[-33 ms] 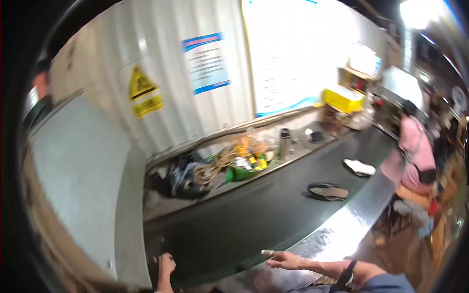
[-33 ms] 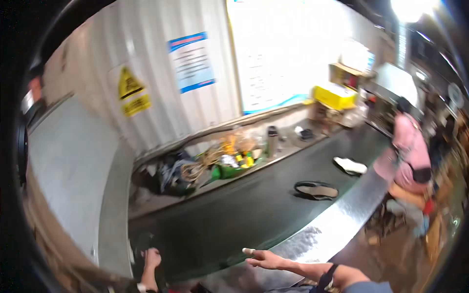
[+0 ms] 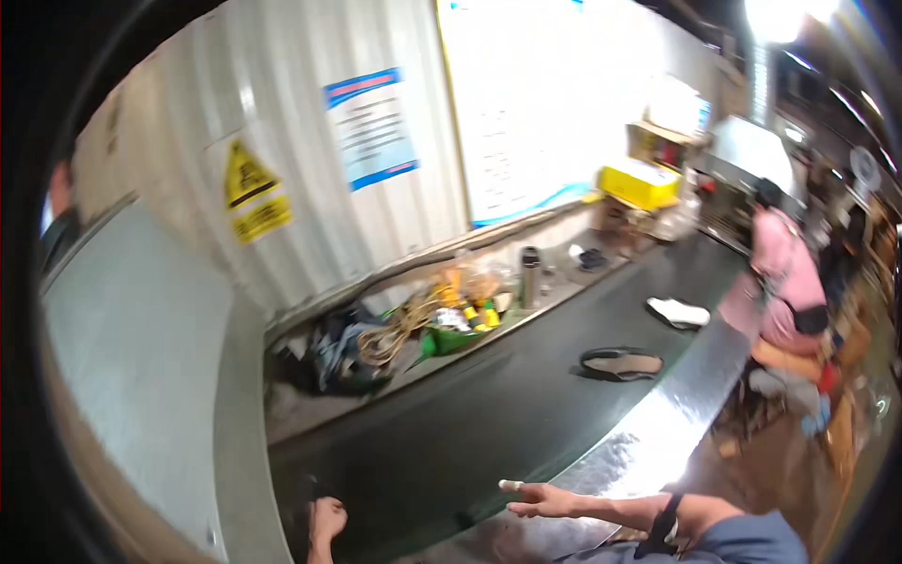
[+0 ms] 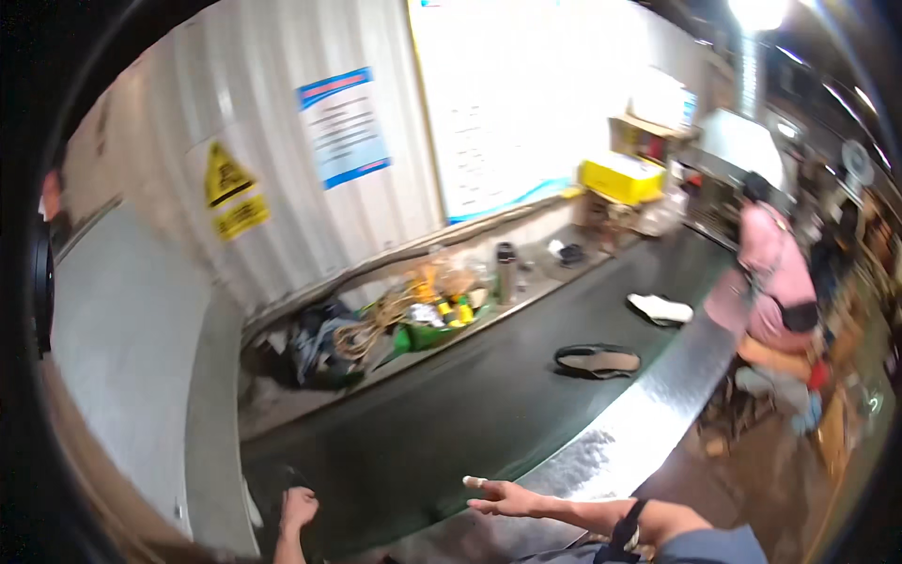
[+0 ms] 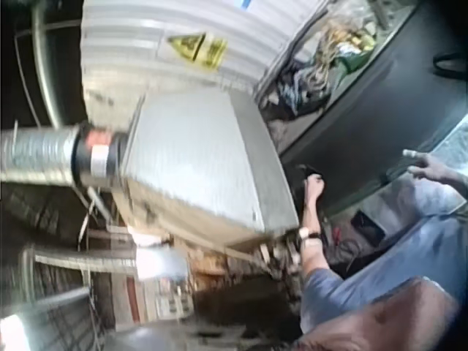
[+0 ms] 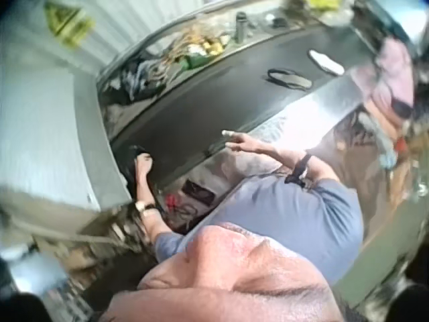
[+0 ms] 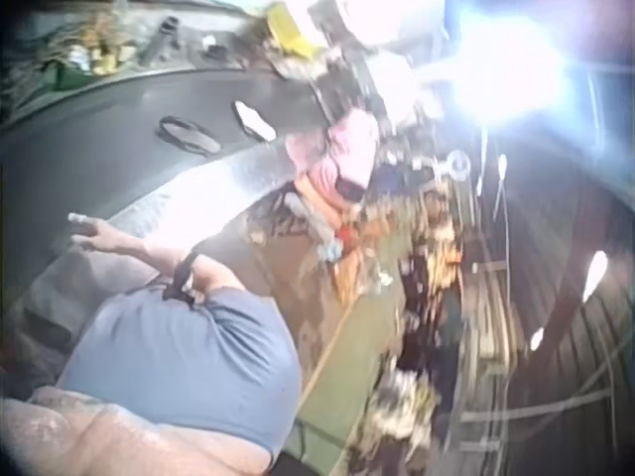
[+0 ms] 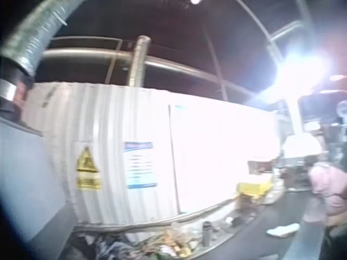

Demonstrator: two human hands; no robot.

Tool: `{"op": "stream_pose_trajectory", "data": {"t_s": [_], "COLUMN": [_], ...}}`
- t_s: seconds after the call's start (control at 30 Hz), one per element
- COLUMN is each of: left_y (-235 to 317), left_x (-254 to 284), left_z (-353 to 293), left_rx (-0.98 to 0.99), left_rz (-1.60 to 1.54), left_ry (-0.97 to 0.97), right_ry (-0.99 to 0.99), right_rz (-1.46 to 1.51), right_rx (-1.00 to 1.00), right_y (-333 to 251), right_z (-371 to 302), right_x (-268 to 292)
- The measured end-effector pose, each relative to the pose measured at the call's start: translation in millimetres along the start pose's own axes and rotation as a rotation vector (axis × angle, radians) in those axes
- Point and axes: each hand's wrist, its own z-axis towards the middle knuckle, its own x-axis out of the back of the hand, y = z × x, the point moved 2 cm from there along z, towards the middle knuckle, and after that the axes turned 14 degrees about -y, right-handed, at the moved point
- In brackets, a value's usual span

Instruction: Shaping and lasting a shoe upper using a specialized lasting machine.

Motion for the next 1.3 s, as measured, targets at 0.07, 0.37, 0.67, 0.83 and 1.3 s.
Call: {"op": "stream_pose_trajectory", "data": {"t_s": [0.07, 0.37, 0.67, 0.83, 1.3], "left_y": [115.7, -97.2, -137.1, -126.0, 254.7], "left_x": [3.9, 39.4, 10.3, -26.4, -137.4], "left_z": [-25.5, 92.4, 53.2, -17.3, -204.9], "left_rx": [-0.350, 0.213, 0.541, 0.673, -0.651], "left_rz": [-0.362, -0.278, -0.231, -0.217, 0.395], "left_ry": [-0.122, -0.027, 0.125, 0.292, 0.770], "right_ry": [0.065, 0.238, 0.162, 0.091, 0.199], "right_rz": [0.198, 1.094, 1.100, 0.973, 0.996], "right_rx": [-0.046, -0.103, 0.038, 0.135, 0.390], "right_y": [11.6, 5.2, 31.5, 48.2, 77.6], "right_z": [2.9, 46.7, -29.5, -73.1, -155.5], "right_x": [10.6, -2.6, 21.0, 22.5, 45.2]}}
